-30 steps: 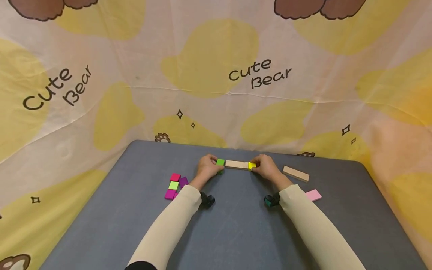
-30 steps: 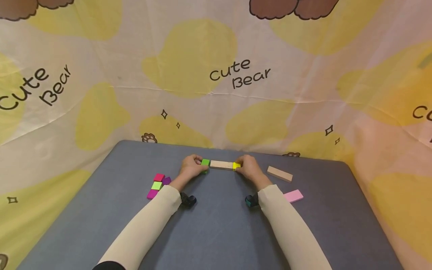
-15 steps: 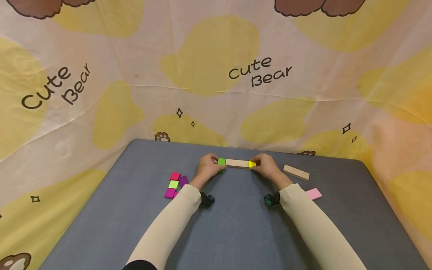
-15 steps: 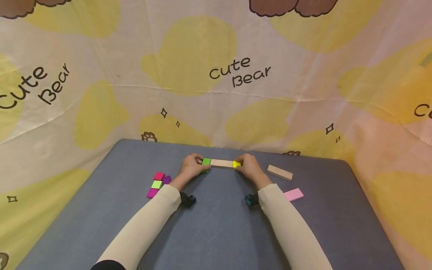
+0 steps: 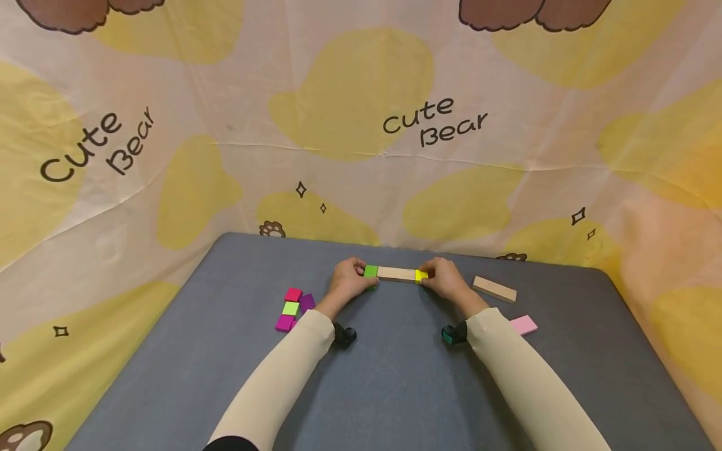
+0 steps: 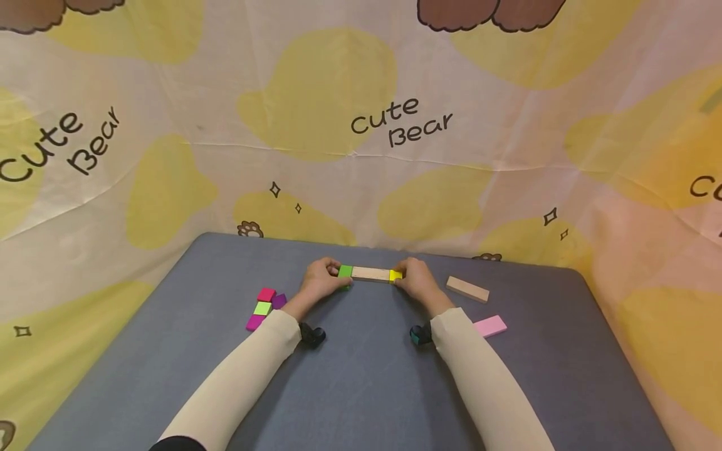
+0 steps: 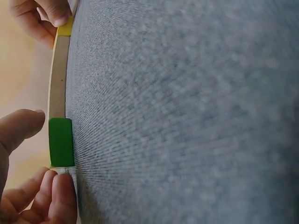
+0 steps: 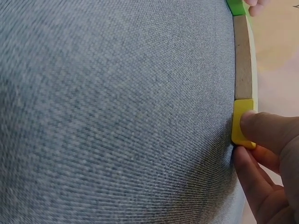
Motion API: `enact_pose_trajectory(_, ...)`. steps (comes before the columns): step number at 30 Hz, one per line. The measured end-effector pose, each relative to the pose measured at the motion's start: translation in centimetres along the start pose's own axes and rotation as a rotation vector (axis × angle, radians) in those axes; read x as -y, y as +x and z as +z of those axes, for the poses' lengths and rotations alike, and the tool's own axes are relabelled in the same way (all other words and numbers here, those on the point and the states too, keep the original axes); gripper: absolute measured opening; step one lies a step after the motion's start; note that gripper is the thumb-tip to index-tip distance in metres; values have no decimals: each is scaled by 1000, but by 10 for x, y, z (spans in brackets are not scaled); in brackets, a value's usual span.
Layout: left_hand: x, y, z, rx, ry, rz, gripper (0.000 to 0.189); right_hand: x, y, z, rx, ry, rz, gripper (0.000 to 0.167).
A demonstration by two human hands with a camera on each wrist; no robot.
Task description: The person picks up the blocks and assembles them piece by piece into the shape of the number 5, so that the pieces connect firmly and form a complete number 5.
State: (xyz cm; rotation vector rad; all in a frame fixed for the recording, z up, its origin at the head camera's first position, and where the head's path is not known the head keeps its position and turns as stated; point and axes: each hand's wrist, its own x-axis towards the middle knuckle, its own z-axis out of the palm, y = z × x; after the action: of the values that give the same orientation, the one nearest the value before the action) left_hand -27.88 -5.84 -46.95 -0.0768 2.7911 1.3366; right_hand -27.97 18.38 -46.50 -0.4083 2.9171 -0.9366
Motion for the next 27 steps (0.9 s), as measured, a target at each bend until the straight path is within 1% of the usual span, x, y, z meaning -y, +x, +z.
enact_pose_trajectory(3,1,-3,-1,-1,13,32,41,1,0,2,5,-3,8,26)
enact_pose_trajectory(7,3,-8,-5,2,49,80,43,2,-1,3,4,-13,-2,26)
enact_pose_trajectory(13,4,-17,-15,32,88,143,43,1,-1,2,-2,-10,-5,26)
enact_pose_trajectory(19,8,-28,-32,71,135,195,44,-2,1,3,-3,-5,-23,25)
enact_pose_trajectory(24,15,-37,-48,113,200,235,43,-2,-1,2,-2,1,-19,25)
enact_pose_trajectory(27,21,-41,-57,132,261,268,44,-2,-1,3,0,-1,-13,25)
